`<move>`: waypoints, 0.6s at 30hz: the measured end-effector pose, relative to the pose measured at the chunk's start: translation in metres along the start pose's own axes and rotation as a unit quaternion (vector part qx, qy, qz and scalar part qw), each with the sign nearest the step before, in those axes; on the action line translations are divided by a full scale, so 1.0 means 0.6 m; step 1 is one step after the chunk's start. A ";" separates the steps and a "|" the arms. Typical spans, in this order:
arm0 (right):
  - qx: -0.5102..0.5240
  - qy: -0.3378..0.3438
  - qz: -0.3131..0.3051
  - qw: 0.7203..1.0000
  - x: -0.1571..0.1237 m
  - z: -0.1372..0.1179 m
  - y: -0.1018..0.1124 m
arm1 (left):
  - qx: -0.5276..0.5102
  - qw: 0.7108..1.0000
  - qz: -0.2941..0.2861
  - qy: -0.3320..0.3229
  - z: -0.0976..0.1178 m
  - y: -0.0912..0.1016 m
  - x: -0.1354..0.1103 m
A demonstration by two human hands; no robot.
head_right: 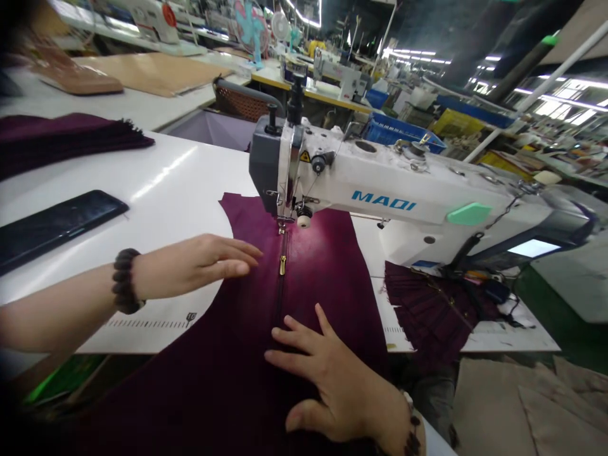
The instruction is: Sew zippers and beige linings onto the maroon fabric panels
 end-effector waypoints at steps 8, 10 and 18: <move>-0.028 -0.017 0.006 0.999 0.006 -0.013 0.003 | 0.185 0.982 0.038 0.008 -0.026 -0.103 -0.024; -0.019 -0.021 0.007 1.000 0.008 -0.015 0.006 | 0.207 0.976 0.065 0.019 -0.031 -0.113 -0.031; -0.026 -0.010 0.003 1.000 0.016 -0.014 0.009 | 0.198 0.974 0.107 0.023 -0.028 -0.129 -0.031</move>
Point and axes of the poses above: each hand's wrist, its own x-axis towards the middle knuckle, its own y-axis out of the back of the hand, z = x × y, the point moved 9 cm from there along x, towards the middle knuckle, and after that the axes turned 15 degrees about -x, right-handed, at the moved point
